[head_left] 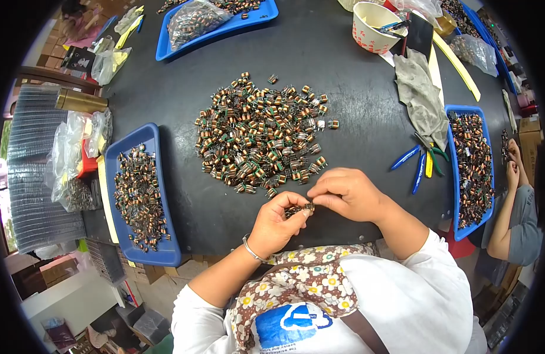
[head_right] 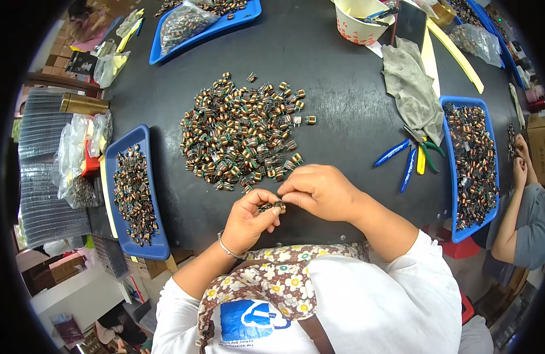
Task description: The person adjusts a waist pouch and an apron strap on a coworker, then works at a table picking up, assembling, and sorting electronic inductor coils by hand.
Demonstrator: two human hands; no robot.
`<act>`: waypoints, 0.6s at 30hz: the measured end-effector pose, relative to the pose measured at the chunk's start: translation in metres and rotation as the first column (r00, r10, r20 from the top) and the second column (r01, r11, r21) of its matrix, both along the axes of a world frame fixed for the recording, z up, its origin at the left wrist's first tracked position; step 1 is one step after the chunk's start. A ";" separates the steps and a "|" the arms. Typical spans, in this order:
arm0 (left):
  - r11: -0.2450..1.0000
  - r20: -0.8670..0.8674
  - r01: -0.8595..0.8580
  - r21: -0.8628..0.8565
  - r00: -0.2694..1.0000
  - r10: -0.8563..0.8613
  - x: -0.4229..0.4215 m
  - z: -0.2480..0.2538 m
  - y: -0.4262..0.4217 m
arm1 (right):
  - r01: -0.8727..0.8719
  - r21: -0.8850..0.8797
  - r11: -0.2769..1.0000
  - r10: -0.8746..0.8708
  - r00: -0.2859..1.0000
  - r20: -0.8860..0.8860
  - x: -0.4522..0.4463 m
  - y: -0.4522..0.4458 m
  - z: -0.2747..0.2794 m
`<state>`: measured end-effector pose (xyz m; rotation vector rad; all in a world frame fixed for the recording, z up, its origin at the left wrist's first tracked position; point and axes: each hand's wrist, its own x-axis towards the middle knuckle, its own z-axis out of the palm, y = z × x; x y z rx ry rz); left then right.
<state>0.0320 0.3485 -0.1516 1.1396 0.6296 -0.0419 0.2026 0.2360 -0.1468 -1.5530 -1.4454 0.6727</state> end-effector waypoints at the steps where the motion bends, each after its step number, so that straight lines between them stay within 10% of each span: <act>1: 1.000 0.000 0.000 -0.001 1.000 0.000 0.000 0.000 0.000 | 0.000 -0.001 1.000 0.000 1.000 0.000 -0.001 0.000 0.000; 3: 1.000 0.003 0.007 0.014 1.000 -0.007 -0.001 0.000 0.000 | 0.041 -0.066 0.997 -0.022 0.962 0.272 -0.002 0.001 0.001; 10: 1.000 0.006 -0.008 0.009 1.000 0.008 -0.002 -0.001 0.000 | 0.110 -0.077 0.991 -0.082 0.950 0.301 -0.003 -0.002 -0.003; 12: 0.999 0.003 -0.032 -0.013 0.999 0.032 -0.002 -0.002 0.000 | -0.005 -0.150 0.989 -0.015 0.991 -0.130 0.001 -0.002 0.004; 18: 0.999 0.019 -0.038 -0.020 0.999 0.039 0.001 -0.001 -0.002 | -0.050 -0.100 0.994 0.012 0.937 -0.348 -0.002 -0.001 0.008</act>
